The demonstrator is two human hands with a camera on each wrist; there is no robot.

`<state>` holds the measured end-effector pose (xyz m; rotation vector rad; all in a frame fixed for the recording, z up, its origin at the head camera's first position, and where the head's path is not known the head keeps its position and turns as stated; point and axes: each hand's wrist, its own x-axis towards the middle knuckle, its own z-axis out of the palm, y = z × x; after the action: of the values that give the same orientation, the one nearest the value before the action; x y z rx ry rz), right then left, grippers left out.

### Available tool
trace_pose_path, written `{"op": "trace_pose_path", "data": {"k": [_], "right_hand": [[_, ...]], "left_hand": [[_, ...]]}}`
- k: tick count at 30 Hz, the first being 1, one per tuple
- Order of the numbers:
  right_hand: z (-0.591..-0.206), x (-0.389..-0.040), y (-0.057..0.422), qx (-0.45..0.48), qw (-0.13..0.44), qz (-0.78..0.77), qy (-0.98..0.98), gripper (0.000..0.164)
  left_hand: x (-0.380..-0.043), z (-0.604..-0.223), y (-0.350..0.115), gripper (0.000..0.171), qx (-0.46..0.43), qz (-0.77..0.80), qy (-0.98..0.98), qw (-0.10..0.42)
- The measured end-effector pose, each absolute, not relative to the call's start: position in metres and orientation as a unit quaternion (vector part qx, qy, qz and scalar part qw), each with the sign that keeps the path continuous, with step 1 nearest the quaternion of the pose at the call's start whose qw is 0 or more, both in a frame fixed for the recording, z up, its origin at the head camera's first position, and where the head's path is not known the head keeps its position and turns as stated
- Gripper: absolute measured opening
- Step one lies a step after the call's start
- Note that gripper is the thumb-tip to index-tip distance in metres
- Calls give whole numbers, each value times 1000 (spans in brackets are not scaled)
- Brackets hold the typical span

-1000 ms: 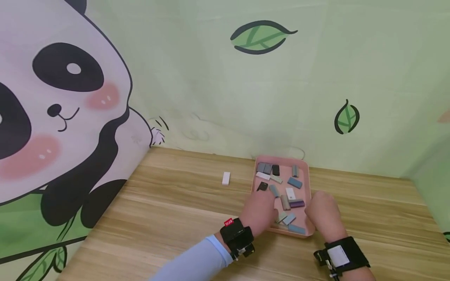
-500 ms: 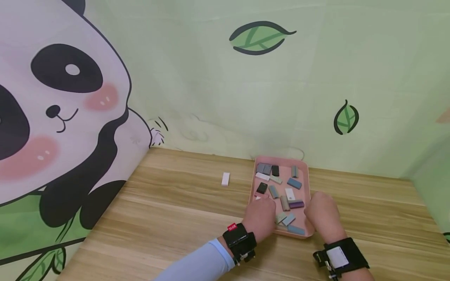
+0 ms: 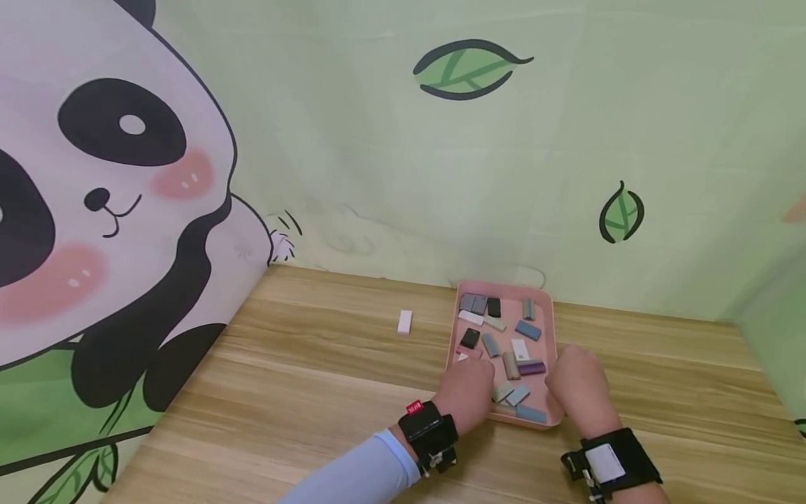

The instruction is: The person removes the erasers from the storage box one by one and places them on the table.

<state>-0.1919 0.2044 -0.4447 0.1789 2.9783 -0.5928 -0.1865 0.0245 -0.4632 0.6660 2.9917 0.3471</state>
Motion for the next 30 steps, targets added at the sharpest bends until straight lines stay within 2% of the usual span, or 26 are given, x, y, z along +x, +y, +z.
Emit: {"op": "trace_pose_path", "data": {"k": [8,15,21,26,30], "right_hand": [[-446,-193,205,62,55,-194,978,10],[-445,-192,204,62,56,-192,978,10],[-445,-192,203,62,53,-201,976,10],[-444,-189,201,65,58,-214,973,11],[-443,-188,202,67,69,-232,968,14]], "left_hand": [[-189,-462,20,8,211,149,965,48],[-190,-461,14,13,196,220,952,87],[-198,-453,0,24,196,265,943,50],[-212,-440,-20,14,156,307,938,22],[-229,-432,-46,17,128,348,928,-22]]}}
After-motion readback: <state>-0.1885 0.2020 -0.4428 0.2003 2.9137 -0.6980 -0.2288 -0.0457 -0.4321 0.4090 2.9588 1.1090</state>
